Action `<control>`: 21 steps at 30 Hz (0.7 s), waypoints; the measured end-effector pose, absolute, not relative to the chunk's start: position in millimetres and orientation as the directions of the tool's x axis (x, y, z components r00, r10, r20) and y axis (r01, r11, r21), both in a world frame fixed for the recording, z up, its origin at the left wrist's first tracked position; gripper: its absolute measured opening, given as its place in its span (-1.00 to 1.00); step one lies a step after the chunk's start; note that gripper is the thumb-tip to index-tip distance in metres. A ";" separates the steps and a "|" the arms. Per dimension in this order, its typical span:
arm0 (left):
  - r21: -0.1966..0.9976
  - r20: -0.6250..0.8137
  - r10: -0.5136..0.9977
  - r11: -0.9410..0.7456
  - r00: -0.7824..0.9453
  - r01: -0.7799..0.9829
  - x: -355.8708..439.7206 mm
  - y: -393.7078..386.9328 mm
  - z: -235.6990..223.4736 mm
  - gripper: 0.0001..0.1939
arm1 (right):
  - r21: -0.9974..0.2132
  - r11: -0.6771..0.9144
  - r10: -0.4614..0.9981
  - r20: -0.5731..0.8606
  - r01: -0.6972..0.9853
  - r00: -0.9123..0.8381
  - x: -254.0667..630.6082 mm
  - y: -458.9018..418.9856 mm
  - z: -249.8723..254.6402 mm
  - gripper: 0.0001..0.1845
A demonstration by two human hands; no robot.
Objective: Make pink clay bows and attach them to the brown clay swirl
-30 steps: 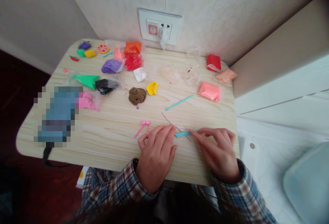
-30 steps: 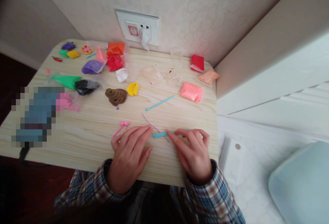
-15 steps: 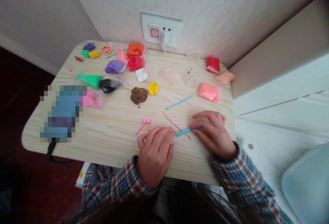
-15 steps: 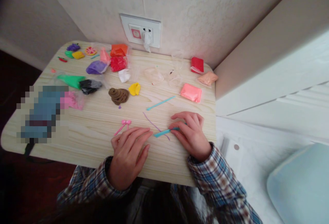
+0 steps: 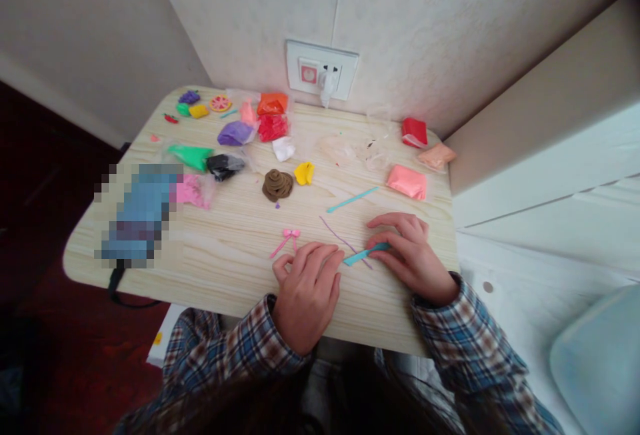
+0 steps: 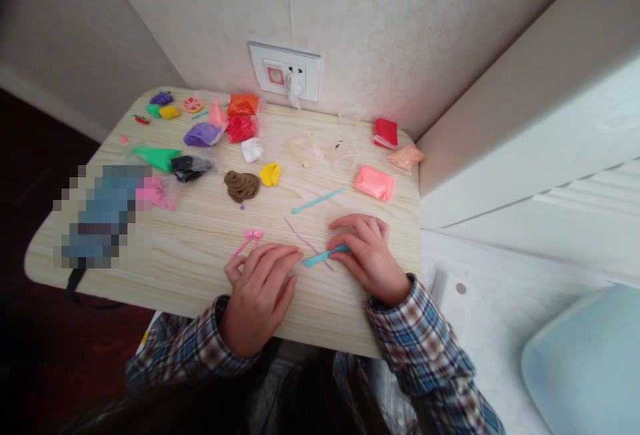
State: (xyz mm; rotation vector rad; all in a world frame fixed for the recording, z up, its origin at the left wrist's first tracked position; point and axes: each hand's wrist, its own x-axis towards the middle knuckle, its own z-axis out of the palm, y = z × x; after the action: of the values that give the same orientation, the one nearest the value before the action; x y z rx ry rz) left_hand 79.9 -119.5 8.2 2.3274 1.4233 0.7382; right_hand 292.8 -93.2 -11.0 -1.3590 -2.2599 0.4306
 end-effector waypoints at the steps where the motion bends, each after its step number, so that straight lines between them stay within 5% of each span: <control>1: 0.516 0.266 0.893 -0.451 0.364 0.728 79.9 -119.9 8.6 -0.74 | -0.477 0.473 0.881 0.240 0.741 -0.408 292.5 -93.6 -11.1 -0.87; 8: 0.536 0.295 0.889 -0.457 0.350 0.710 79.7 -121.3 7.8 -0.77 | -0.549 0.483 0.875 0.284 0.682 -0.391 294.9 -93.1 -10.5 -0.87; 21: 0.570 0.282 0.890 -0.457 0.359 0.683 77.7 -118.6 8.1 -0.75 | -0.625 0.376 0.908 0.099 0.684 -0.408 287.9 -72.2 -1.9 -0.85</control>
State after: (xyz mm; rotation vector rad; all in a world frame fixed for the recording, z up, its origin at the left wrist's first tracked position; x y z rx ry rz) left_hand 77.7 -118.6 8.1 2.2713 1.3805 0.8065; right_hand 287.9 -72.2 -1.9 -1.3766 -2.2116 0.7015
